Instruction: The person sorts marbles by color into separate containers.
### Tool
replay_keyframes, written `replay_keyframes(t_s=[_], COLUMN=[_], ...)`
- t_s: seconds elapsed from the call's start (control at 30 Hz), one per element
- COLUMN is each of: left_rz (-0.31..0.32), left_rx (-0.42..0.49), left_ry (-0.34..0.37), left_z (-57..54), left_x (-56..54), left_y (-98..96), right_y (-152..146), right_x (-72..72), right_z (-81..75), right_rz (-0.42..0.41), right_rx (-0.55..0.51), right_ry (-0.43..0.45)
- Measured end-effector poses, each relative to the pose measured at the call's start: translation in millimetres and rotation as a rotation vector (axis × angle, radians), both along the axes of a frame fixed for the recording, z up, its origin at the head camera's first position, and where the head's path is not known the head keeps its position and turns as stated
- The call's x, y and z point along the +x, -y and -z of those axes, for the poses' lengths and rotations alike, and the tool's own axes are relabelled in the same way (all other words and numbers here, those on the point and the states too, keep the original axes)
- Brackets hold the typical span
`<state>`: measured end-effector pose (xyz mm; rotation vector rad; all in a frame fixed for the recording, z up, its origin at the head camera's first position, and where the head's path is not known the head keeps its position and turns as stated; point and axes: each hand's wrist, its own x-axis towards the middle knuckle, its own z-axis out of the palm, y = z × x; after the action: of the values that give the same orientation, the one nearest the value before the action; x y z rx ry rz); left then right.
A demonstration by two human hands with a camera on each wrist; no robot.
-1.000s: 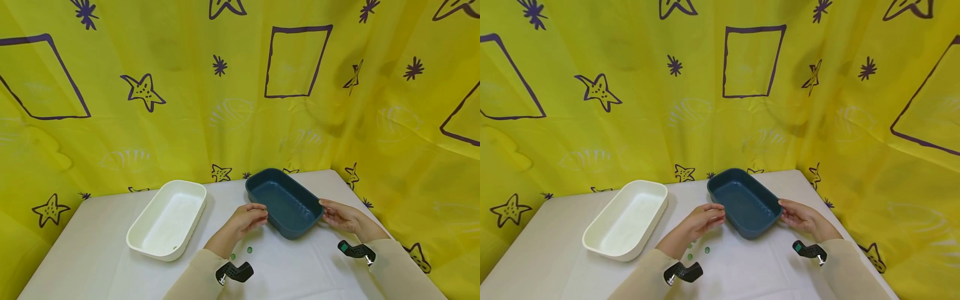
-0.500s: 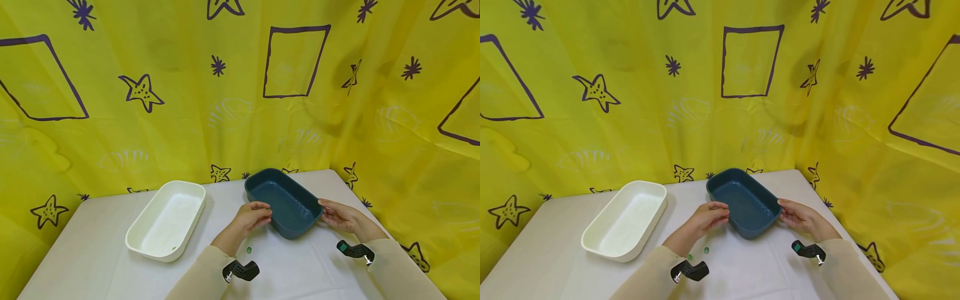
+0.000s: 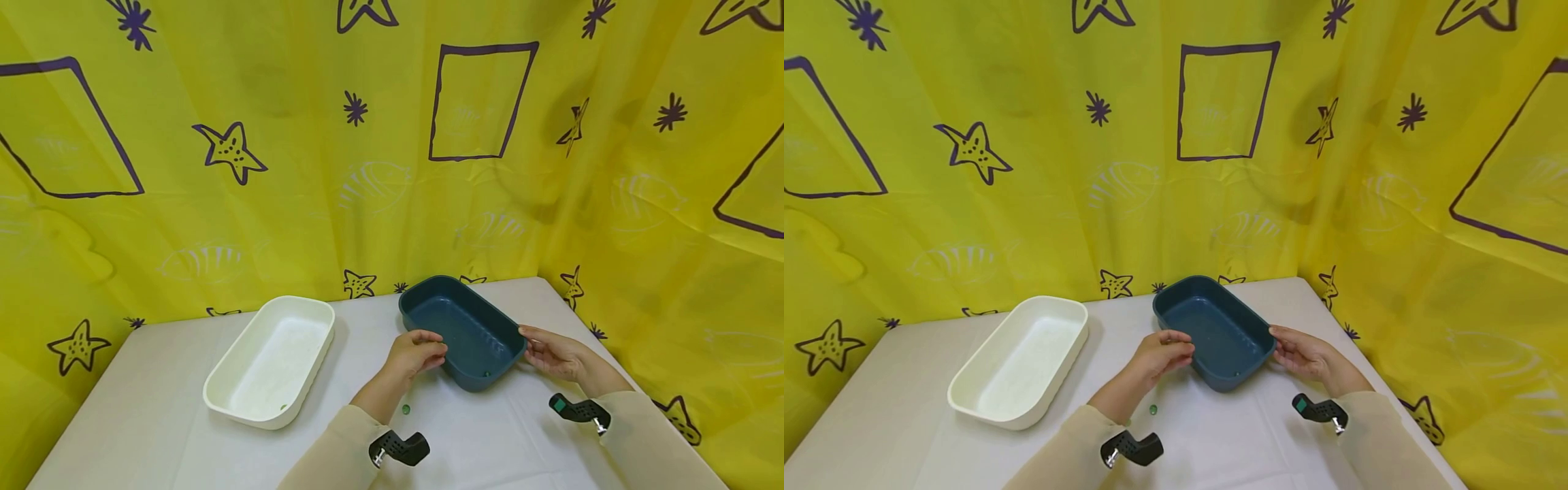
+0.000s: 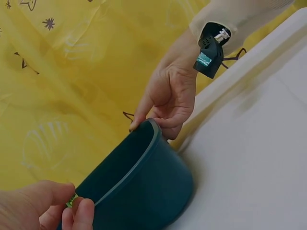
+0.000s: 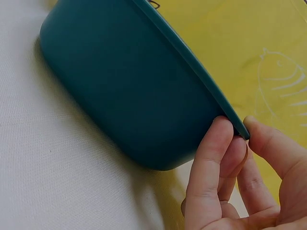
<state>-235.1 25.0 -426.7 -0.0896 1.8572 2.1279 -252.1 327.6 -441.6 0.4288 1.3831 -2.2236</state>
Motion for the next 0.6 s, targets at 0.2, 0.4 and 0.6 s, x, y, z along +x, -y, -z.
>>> replay_keyframes(t_s=[0.2,0.4,0.6], left_rz=[-0.001,0.008,0.015], left_rx=[0.005,0.007,0.009], left_ry=[0.002,0.013,0.024], left_z=[2.5,4.5,3.3], left_x=[0.3,1.0,1.2], left_y=[0.8,3.3,17.1], right_y=[1,1,-1], right_x=[0.1,-0.4,-0.8], right_z=[0.2,0.5,0.9], right_rz=[0.006,0.004,-0.008], right_rx=[-0.002,-0.006,-0.017], right_ry=[0.006,0.008,0.005])
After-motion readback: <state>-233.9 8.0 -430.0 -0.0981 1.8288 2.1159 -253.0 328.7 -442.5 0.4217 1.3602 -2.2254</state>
